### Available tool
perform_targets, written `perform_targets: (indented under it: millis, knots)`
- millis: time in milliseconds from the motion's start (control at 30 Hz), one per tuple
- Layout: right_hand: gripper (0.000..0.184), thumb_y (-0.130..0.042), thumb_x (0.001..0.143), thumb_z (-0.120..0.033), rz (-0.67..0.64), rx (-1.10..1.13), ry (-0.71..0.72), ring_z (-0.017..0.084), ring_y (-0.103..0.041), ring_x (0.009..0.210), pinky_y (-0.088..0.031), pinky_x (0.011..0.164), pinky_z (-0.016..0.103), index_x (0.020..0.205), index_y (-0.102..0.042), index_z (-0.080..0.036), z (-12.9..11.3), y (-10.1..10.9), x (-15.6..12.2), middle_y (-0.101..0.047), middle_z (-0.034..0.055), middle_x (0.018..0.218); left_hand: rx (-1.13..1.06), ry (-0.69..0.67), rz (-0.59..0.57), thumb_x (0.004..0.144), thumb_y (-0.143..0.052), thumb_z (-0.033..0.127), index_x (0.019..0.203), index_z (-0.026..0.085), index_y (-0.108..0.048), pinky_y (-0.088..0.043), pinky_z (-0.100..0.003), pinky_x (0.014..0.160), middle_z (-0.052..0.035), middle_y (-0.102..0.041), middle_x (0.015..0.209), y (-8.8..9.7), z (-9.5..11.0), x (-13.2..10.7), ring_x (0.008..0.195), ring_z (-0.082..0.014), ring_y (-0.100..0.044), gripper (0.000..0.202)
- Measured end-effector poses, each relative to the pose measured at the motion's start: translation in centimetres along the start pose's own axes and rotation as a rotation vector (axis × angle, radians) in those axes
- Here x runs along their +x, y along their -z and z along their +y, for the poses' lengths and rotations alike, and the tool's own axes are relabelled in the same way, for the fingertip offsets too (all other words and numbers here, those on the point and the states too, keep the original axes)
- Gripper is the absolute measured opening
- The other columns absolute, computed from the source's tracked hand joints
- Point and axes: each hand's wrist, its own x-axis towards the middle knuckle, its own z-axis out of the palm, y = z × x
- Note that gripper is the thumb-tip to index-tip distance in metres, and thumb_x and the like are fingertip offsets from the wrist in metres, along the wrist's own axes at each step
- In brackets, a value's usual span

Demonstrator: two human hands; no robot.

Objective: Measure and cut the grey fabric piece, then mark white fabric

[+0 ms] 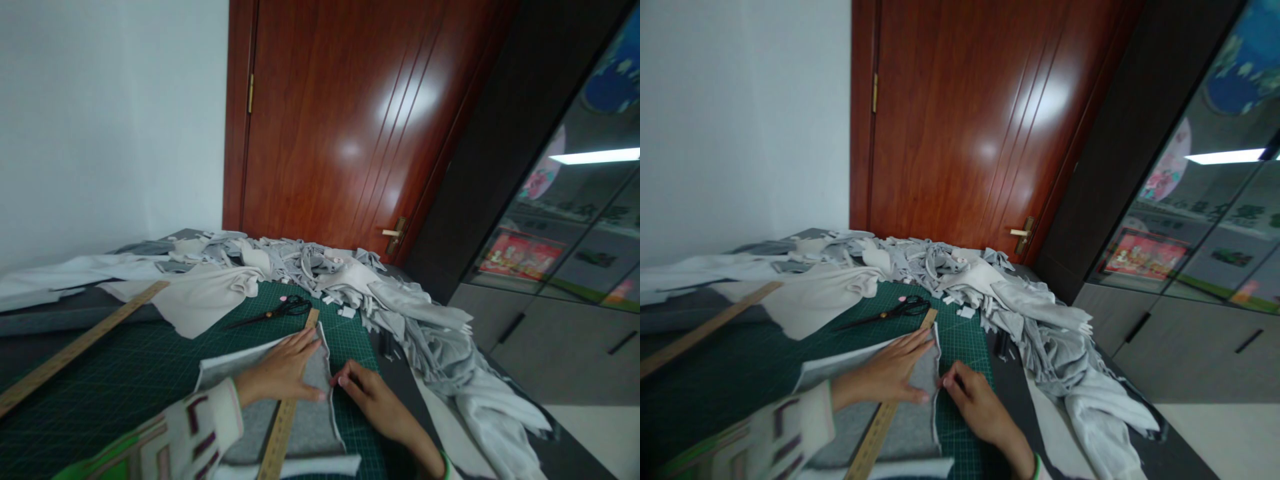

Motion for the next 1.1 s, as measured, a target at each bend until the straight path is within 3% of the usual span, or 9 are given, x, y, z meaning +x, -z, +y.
perform_targets:
  millis: [233, 400, 633, 767, 933, 1100]
  knots:
    - [0.024, -0.042, 0.097, -0.036, -0.053, -0.100, 0.054, 0.019, -0.061, 0.081, -0.043, 0.075, 0.030, 0.086, -0.056, -0.019, -0.5, 0.6, 2.3, -0.063, 0.0025, 0.083, -0.003, 0.005, 0.014, 0.069, -0.074, 0.061, 0.146, 0.019, -0.039, -0.019, -0.045, 0.117, -0.0165, -0.021, 0.158, 0.2, 0.1, 0.4, 0.146, -0.0292, -0.017, 0.094]
    - [0.015, -0.043, 0.096, -0.026, 0.012, -0.272, 0.055, 0.021, -0.060, 0.078, -0.041, 0.072, 0.031, 0.085, -0.051, -0.020, -0.2, 0.0, 4.1, -0.062, 0.0043, 0.082, -0.005, -0.003, 0.053, 0.067, -0.073, 0.065, 0.143, 0.024, -0.043, -0.021, -0.046, 0.116, -0.0142, -0.025, 0.158, -0.3, -0.2, 0.9, 0.146, -0.0294, -0.019, 0.092]
    - [0.015, -0.039, 0.098, -0.023, 0.110, -0.386, 0.109, 0.022, -0.059, 0.090, -0.044, 0.081, 0.032, 0.091, -0.052, -0.020, -0.5, -0.6, 3.8, -0.063, 0.0077, 0.092, -0.018, -0.015, 0.091, 0.061, -0.077, 0.066, 0.143, 0.028, -0.042, -0.021, -0.047, 0.115, -0.0128, -0.023, 0.159, -1.2, -0.9, 1.4, 0.146, -0.0282, -0.020, 0.096]
    - [0.016, -0.039, 0.098, -0.020, 0.053, -0.456, 0.081, 0.023, -0.060, 0.091, -0.046, 0.082, 0.034, 0.095, -0.054, -0.018, -0.4, -0.9, 3.6, -0.064, 0.0098, 0.094, -0.024, -0.002, 0.081, 0.061, -0.076, 0.067, 0.143, 0.023, -0.043, -0.022, -0.048, 0.115, -0.0136, -0.024, 0.159, -1.2, -0.8, 1.5, 0.146, -0.0295, -0.020, 0.098]
    - [0.018, -0.037, 0.098, -0.018, 0.089, -0.496, 0.046, 0.025, -0.060, 0.093, -0.046, 0.084, 0.036, 0.095, -0.054, -0.018, 0.1, -1.2, 3.7, -0.066, 0.0105, 0.095, -0.020, 0.017, 0.059, 0.062, -0.072, 0.071, 0.146, 0.015, -0.035, -0.019, -0.047, 0.117, -0.0149, -0.025, 0.158, -0.9, -0.6, 1.6, 0.146, -0.0276, -0.020, 0.107]
    - [0.019, -0.035, 0.097, -0.016, 0.167, -0.499, 0.025, 0.026, -0.060, 0.090, -0.046, 0.081, 0.038, 0.094, -0.054, -0.017, 0.2, -1.6, 3.8, -0.066, 0.0125, 0.092, -0.008, 0.029, 0.053, 0.067, -0.069, 0.070, 0.148, 0.018, -0.033, -0.019, -0.047, 0.116, -0.0131, -0.021, 0.159, -1.0, -0.7, 1.7, 0.146, -0.0282, -0.018, 0.103]
